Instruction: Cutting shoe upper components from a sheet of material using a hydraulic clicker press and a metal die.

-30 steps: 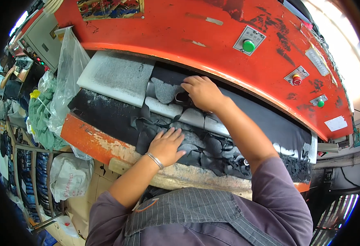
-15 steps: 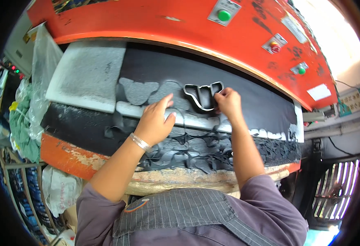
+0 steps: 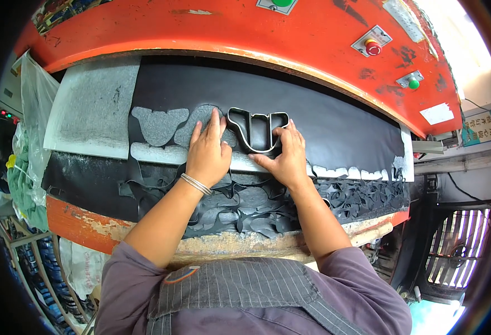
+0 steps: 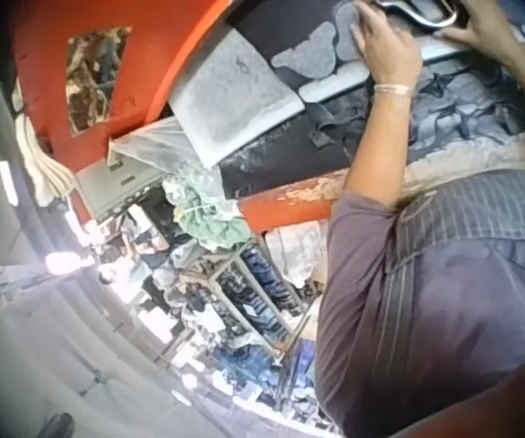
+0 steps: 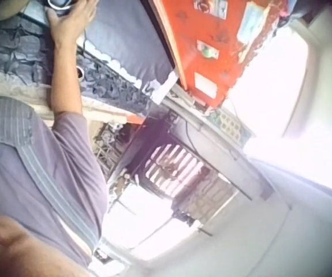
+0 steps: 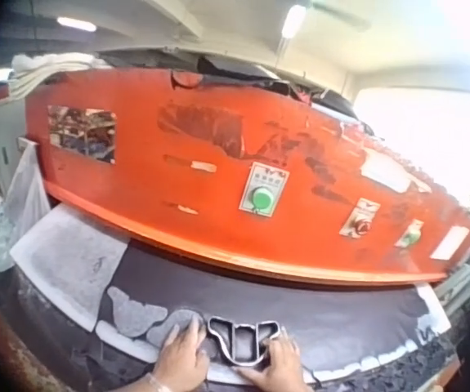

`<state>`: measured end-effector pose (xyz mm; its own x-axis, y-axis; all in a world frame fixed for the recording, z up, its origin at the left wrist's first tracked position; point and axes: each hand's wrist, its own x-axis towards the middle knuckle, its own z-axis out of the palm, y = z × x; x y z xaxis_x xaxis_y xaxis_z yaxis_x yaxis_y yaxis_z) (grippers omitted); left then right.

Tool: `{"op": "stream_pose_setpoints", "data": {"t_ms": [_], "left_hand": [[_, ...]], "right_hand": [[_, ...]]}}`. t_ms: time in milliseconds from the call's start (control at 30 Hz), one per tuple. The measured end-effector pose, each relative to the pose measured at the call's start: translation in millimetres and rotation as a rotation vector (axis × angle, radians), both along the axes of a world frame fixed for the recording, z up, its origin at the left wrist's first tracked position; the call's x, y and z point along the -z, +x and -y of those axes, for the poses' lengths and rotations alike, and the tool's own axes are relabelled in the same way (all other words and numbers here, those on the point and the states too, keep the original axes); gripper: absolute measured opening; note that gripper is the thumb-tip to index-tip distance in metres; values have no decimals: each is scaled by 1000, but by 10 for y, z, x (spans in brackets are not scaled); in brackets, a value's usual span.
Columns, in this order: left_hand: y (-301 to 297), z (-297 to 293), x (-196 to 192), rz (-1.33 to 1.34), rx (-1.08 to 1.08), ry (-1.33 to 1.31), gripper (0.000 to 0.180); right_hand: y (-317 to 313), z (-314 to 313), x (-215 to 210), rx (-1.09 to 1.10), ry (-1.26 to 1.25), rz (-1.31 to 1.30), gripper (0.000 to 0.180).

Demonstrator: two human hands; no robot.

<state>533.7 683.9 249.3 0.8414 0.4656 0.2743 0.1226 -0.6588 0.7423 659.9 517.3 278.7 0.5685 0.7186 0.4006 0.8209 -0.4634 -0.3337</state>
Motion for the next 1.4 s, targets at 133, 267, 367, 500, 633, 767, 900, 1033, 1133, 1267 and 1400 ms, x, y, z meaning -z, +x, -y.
{"op": "stream_pose_setpoints", "data": {"t_ms": [133,267,367,500,633,767,900,1033,1133,1267,1400], "left_hand": [[-45,3,-54,-23,-24,114,77],[-44,19,-145,-89,-1,118,76],[-44,-13,-167,-125,-12,103,77],[-36,-94,-154,-2,-174,-152,71],[50,-34,-930,444,-167,7,22],[273,160,-1700,790,-127,554,8],[217,170,-1859,527,-50,443,17],[-404,471,-1621,184,42,140,24],[-1133,744,-1122,-231,185,115,30],[-1708,1190,-788,-294,166,44,24],[-1779,1377,-800,-198,-14,193,16]], "right_hand": [[-85,-41,21,16,-7,46,69],[-150,-69,55,92,-17,94,67],[-173,-54,2,100,-21,104,75],[59,70,-229,44,217,-175,99],[829,642,-1154,300,1026,42,50],[1768,1301,-1586,634,1111,369,61],[1649,1333,-1576,932,775,271,63],[859,1499,-1080,220,614,36,49],[-608,1255,-952,-303,-132,-318,54],[-1460,1281,-689,-639,-313,-300,53],[-1589,1175,-601,-632,-397,-131,46]]}}
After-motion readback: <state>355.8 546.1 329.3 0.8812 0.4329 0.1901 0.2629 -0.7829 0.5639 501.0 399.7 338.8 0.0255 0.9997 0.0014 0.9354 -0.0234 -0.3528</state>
